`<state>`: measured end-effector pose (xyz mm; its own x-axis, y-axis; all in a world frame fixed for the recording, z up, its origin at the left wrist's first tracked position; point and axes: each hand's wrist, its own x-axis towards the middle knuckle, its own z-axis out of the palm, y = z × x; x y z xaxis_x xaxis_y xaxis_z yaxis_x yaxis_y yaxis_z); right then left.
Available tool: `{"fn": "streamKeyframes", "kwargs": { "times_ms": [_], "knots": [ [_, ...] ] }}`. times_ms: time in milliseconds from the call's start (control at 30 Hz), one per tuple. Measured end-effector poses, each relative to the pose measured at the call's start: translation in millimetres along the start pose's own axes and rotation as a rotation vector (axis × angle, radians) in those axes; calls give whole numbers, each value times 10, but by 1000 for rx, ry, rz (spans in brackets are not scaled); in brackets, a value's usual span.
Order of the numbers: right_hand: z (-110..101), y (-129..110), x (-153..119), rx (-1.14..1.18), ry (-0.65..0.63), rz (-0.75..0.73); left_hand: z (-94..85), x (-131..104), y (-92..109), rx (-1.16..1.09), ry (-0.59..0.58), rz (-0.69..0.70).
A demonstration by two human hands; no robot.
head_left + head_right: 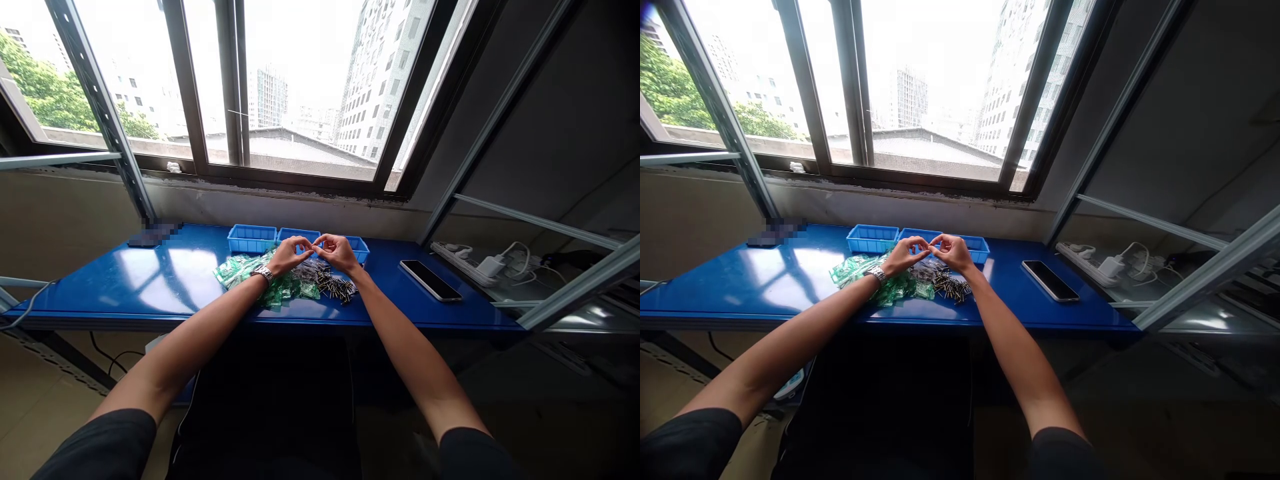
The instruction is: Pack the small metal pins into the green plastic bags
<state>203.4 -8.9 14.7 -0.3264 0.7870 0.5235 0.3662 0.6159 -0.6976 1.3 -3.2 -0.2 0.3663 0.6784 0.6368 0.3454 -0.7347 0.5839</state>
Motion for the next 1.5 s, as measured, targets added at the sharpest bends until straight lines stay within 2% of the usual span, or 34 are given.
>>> {"fn": "streamKeyframes", "kwargs": {
  "times_ms": [200, 333, 467, 667, 1000, 1233, 1500],
  "knots": [
    [-34, 12, -4, -2, 13, -17, -9, 10, 1, -18, 64, -6],
    [-21, 37, 2, -32, -25, -24, -18, 15, 20, -35, 97, 0],
    [6, 56, 6, -58, -59, -27, -18, 10, 32, -43, 92, 10],
    [-9, 31, -1, -49, 2, -26, -14, 16, 19, -34, 99, -12],
    [10, 4, -6, -13, 32, -28, -11, 7, -5, -37, -2, -12],
    [-23, -14, -7, -26, 38, -34, -9, 7, -2, -29, 63, -19],
    [19, 41, 9, -65, -31, -26, -14, 11, 15, -25, 99, -1]
  ]
}}
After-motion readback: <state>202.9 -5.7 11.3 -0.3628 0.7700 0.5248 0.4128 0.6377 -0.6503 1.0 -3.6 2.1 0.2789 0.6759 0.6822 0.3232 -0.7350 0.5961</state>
